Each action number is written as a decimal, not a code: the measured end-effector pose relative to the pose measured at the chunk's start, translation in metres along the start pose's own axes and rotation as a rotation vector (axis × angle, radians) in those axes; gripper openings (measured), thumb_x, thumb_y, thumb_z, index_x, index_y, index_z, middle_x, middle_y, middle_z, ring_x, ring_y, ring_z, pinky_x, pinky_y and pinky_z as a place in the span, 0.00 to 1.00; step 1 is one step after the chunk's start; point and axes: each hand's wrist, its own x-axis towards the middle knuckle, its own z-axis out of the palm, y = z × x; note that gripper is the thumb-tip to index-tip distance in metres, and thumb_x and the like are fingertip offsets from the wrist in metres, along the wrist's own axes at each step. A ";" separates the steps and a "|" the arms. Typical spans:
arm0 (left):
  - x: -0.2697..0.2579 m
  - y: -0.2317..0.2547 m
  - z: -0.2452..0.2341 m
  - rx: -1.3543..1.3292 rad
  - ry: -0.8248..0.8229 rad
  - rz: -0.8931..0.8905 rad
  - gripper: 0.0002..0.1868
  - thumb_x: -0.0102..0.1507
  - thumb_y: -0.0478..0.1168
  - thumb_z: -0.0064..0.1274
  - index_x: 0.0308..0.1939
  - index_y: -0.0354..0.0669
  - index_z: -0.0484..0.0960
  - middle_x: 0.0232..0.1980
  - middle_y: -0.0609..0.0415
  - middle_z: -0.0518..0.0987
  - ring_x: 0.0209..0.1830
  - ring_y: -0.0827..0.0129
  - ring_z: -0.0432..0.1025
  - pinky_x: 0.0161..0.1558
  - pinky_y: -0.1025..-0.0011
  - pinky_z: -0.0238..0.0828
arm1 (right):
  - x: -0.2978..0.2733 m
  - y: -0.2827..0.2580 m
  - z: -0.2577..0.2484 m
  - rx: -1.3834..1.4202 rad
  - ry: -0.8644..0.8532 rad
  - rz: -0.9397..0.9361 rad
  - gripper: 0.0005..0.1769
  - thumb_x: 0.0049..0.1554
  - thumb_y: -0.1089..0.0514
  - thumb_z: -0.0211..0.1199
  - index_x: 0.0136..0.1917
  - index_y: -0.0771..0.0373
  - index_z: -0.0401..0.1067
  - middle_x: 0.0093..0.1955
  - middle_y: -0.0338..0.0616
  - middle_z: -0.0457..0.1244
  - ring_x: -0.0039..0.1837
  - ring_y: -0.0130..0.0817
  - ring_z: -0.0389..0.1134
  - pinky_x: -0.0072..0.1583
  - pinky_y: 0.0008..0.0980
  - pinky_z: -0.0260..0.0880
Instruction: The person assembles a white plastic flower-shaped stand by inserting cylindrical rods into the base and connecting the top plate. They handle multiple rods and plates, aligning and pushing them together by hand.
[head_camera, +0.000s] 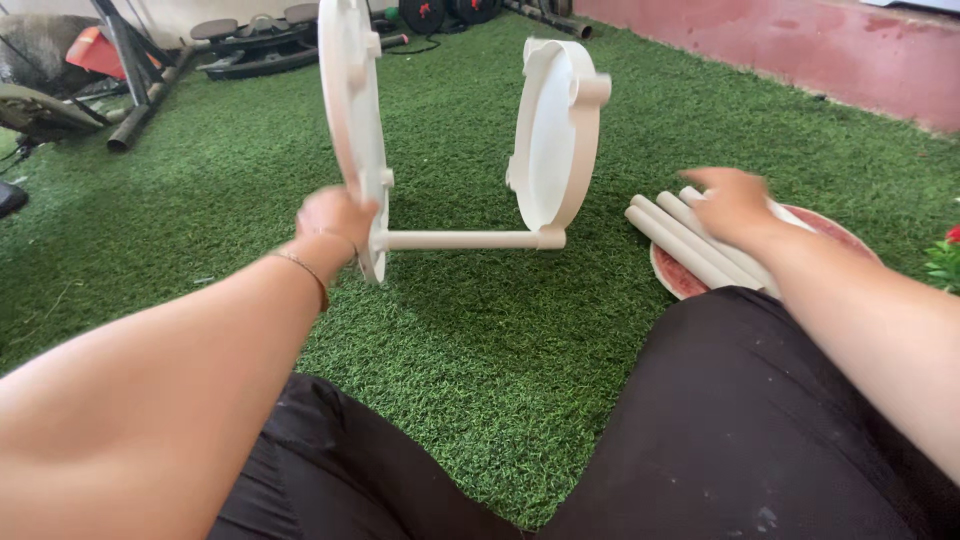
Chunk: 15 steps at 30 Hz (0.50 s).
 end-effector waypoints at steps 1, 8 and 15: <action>-0.004 0.015 -0.018 -0.034 0.033 0.001 0.27 0.64 0.64 0.56 0.49 0.43 0.85 0.49 0.42 0.82 0.48 0.51 0.78 0.51 0.55 0.76 | 0.002 -0.030 -0.005 0.136 -0.054 -0.063 0.29 0.55 0.50 0.64 0.70 0.55 0.73 0.67 0.52 0.66 0.67 0.51 0.68 0.69 0.46 0.65; -0.043 0.089 -0.146 -0.233 0.039 0.051 0.27 0.65 0.61 0.52 0.35 0.39 0.86 0.32 0.50 0.85 0.32 0.66 0.81 0.41 0.68 0.80 | 0.011 -0.244 -0.062 0.240 -0.133 -0.565 0.40 0.46 0.44 0.75 0.68 0.61 0.72 0.65 0.54 0.66 0.67 0.53 0.63 0.67 0.45 0.60; -0.075 0.089 -0.178 -0.288 0.175 -0.049 0.27 0.62 0.64 0.55 0.35 0.42 0.86 0.36 0.47 0.84 0.37 0.59 0.81 0.44 0.62 0.79 | 0.016 -0.346 -0.074 0.011 -0.584 -0.277 0.25 0.50 0.38 0.69 0.53 0.54 0.82 0.38 0.43 0.72 0.41 0.36 0.75 0.49 0.39 0.75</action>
